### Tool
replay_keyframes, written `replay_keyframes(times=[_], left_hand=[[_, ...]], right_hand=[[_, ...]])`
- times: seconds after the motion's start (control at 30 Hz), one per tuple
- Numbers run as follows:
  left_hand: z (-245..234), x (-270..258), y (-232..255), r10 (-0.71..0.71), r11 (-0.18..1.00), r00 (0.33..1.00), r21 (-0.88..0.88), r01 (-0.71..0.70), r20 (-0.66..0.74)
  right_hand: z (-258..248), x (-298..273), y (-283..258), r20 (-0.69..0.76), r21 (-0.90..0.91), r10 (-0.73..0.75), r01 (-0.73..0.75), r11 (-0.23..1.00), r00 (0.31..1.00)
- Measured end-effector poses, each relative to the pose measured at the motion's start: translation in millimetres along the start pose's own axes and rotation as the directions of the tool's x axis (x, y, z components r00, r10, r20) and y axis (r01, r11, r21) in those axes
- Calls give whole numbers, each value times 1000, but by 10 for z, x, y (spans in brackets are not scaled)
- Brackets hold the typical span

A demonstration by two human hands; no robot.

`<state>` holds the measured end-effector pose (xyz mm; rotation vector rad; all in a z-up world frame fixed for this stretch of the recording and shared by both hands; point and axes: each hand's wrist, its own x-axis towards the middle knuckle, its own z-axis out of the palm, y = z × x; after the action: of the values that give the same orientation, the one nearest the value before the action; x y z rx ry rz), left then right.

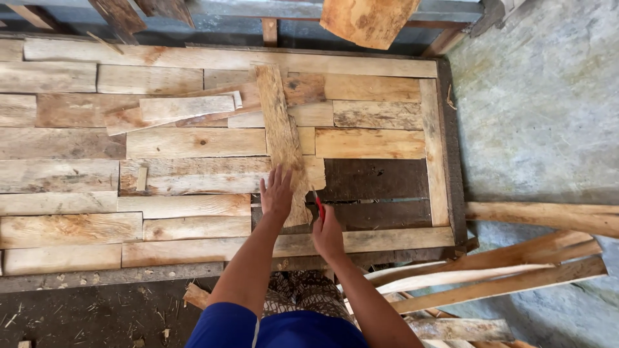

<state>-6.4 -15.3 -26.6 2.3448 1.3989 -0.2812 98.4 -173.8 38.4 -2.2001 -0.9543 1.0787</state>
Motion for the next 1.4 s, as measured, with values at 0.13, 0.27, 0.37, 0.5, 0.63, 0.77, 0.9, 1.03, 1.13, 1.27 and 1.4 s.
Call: replay_keyframes(times=[0.13, 0.27, 0.37, 0.5, 0.63, 0.77, 0.9, 1.03, 1.13, 1.27, 1.4], left_hand=[[208, 12, -48, -33, 998, 997, -52, 30, -70], [315, 18, -70, -51, 994, 979, -105, 31, -196], [213, -10, -23, -125, 968, 973, -240, 76, -195], [-71, -37, 63, -204, 911, 964, -394, 123, -169], [-331, 26, 114, -288, 847, 955, -484, 221, -68], [-421, 36, 150, -377, 640, 925, -737, 217, -55], [-4, 175, 85, -310, 722, 909, -691, 36, -277], [-248, 70, 182, -388, 498, 918, -856, 138, -78], [-189, 39, 157, -400, 386, 916, -910, 154, -14], [241, 180, 5, -361, 209, 932, -977, 40, -39], [389, 236, -18, -303, -40, 952, -999, 23, 34]], right_hand=[[132, 729, -138, -92, 38, 84, -81, 996, 992], [368, 1309, 15, -319, 46, -127, 150, 988, 939], [411, 1429, -77, -340, 36, -151, 173, 984, 928], [448, 1525, -131, -297, 138, -34, 78, 987, 954], [426, 1688, -19, -385, 242, -14, 116, 963, 923], [295, 1621, -83, -276, 190, 1, 53, 980, 961], [256, 1585, -93, -286, 252, 46, 29, 967, 957], [266, 1601, 29, -274, 296, 56, 29, 955, 960], [373, 1702, 341, -254, 359, 31, 64, 931, 967], [457, 1831, 680, -42, 680, -25, 47, 732, 999], [254, 1605, 432, 162, 758, 65, -167, 631, 985]])
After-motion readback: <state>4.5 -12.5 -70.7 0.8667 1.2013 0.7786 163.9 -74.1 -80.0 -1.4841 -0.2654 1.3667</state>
